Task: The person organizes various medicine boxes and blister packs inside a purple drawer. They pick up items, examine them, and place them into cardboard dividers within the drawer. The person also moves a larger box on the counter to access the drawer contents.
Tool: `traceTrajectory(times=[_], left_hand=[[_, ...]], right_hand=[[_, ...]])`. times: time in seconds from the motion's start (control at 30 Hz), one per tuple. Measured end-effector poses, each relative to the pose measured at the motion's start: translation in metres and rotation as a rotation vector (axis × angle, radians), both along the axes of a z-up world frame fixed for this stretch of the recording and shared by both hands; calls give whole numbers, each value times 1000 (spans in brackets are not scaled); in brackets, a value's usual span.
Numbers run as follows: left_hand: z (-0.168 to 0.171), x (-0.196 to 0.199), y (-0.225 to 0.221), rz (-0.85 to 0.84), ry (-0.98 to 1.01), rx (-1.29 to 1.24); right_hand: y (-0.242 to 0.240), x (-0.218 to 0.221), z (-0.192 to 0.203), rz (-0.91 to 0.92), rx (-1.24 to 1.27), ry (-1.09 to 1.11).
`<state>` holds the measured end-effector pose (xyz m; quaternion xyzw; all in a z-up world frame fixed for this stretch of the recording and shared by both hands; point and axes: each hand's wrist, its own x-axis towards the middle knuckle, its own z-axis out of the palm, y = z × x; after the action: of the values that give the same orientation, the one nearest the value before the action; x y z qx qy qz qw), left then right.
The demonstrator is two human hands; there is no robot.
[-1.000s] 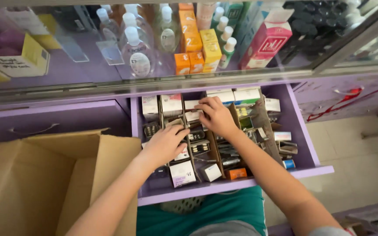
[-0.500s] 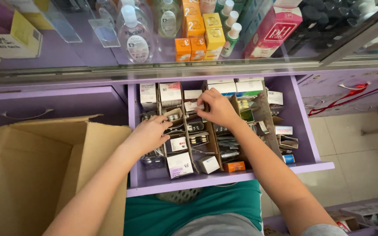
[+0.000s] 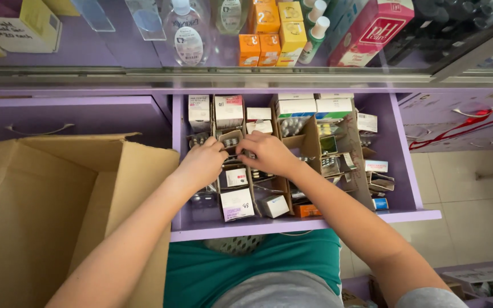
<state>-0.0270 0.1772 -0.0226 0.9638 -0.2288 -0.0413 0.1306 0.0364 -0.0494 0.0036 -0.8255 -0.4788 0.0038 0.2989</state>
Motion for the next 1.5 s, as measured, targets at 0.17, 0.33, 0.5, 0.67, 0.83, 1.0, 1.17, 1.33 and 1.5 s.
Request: traceTrajectory(times=[0.17, 0.33, 0.5, 0.67, 0.83, 1.0, 1.17, 1.33, 1.5], left_hand=[[-6, -7, 2, -43, -19, 24], [-6, -14, 1, -48, -39, -29], [-13, -17, 0, -51, -130, 57], [-9, -18, -3, -37, -88, 38], [-5, -21, -5, -49, -91, 70], [-10, -23, -4, -85, -143, 48], [-11, -18, -2, -34, -63, -52], [-10, -16, 2, 12, 5, -170], [-10, -17, 0, 42, -25, -277]], right_hand=[[0, -3, -5, 48, -28, -68], [4, -8, -11, 23, -88, -137], [6, -8, -13, -34, -110, -192], [8, -11, -14, -66, -143, -235], [13, -12, -13, -112, -179, -279], [14, -14, -14, -133, -164, -266], [13, -11, -18, -115, -137, -252], [13, -9, -18, -92, -115, -245], [13, -9, -14, -71, -127, -218]])
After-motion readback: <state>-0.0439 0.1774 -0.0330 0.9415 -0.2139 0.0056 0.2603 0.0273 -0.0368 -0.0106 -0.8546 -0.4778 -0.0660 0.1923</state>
